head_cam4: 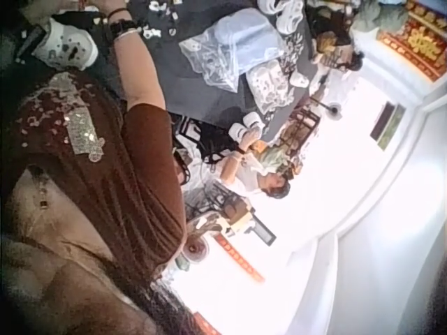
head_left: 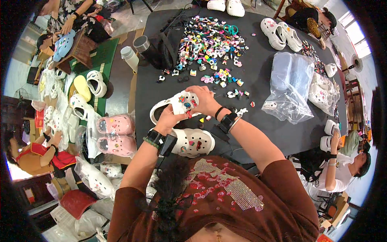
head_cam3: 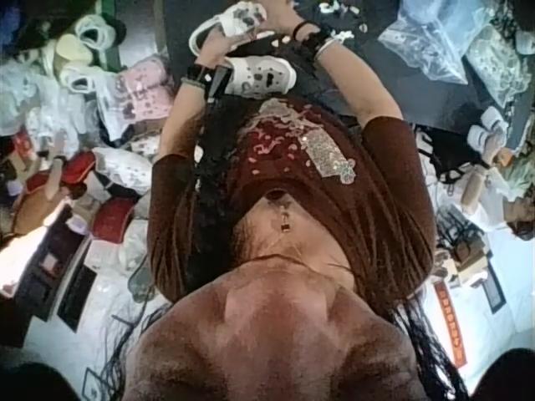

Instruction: Manually attaching colorful decorative plastic charms to the holes of white foam clogs while working at a production table.

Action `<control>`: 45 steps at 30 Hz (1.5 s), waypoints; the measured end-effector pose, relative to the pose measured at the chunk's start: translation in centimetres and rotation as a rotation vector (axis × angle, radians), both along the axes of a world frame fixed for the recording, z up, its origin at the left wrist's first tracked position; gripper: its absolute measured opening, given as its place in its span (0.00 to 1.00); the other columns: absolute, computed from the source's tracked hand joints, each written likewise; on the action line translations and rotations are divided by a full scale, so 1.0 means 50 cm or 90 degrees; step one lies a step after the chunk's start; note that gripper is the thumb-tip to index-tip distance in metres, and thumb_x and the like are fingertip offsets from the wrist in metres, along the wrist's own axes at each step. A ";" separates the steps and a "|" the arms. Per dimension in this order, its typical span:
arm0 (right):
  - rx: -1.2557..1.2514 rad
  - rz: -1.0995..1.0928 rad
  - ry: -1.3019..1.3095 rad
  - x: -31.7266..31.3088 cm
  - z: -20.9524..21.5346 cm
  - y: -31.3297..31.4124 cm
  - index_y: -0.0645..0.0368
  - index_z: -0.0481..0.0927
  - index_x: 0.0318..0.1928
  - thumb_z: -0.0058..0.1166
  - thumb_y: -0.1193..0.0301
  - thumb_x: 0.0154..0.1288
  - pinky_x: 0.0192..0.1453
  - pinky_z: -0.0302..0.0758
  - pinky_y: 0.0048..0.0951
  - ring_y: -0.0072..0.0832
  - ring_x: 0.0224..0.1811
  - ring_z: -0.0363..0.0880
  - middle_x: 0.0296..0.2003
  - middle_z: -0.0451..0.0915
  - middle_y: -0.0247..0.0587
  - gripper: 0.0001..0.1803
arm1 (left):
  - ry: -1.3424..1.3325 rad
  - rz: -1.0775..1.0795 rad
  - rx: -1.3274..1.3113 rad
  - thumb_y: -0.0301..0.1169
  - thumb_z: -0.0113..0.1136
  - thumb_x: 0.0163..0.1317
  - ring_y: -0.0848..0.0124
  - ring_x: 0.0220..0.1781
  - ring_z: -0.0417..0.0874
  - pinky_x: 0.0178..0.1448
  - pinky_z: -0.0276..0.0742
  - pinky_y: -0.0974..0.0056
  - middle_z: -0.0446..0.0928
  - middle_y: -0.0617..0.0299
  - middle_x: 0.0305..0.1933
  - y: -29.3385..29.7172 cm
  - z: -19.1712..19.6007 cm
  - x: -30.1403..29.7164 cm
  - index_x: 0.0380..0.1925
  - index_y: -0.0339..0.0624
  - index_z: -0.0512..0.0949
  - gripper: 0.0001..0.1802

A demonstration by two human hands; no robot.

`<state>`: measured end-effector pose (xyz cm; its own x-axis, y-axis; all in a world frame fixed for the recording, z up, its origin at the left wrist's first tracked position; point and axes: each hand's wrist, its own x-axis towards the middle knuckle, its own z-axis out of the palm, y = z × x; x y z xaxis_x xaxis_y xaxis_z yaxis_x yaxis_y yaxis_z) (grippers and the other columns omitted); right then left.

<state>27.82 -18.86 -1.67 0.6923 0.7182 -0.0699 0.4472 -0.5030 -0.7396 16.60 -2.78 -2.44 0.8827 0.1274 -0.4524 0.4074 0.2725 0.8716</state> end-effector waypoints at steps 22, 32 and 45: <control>0.012 -0.143 -0.160 -0.053 -0.007 0.030 0.44 0.71 0.52 0.69 0.72 0.29 0.57 0.58 0.45 0.39 0.54 0.65 0.49 0.72 0.35 0.41 | -0.026 -0.019 0.410 0.24 0.66 0.48 0.61 0.48 0.82 0.52 0.74 0.62 0.81 0.52 0.45 -0.042 0.030 0.020 0.47 0.33 0.76 0.22; -0.013 -0.135 -0.101 -0.027 0.001 0.027 0.43 0.70 0.52 0.69 0.70 0.31 0.54 0.60 0.46 0.41 0.53 0.66 0.46 0.72 0.34 0.39 | 0.013 0.043 0.179 0.22 0.66 0.50 0.69 0.46 0.80 0.51 0.74 0.65 0.80 0.56 0.45 -0.021 -0.031 0.011 0.44 0.29 0.74 0.20; 0.142 0.094 -0.041 0.048 -0.047 -0.062 0.53 0.75 0.52 0.71 0.62 0.45 0.66 0.63 0.42 0.42 0.63 0.64 0.60 0.67 0.43 0.31 | -0.026 0.000 0.318 0.23 0.67 0.50 0.72 0.43 0.83 0.49 0.78 0.68 0.82 0.55 0.44 0.029 0.050 0.010 0.49 0.28 0.74 0.25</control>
<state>30.23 -21.95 -4.04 0.5774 0.8041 0.1417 0.5533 -0.2577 -0.7922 17.09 -1.35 0.08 0.8985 0.3188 -0.3018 0.3705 -0.1819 0.9108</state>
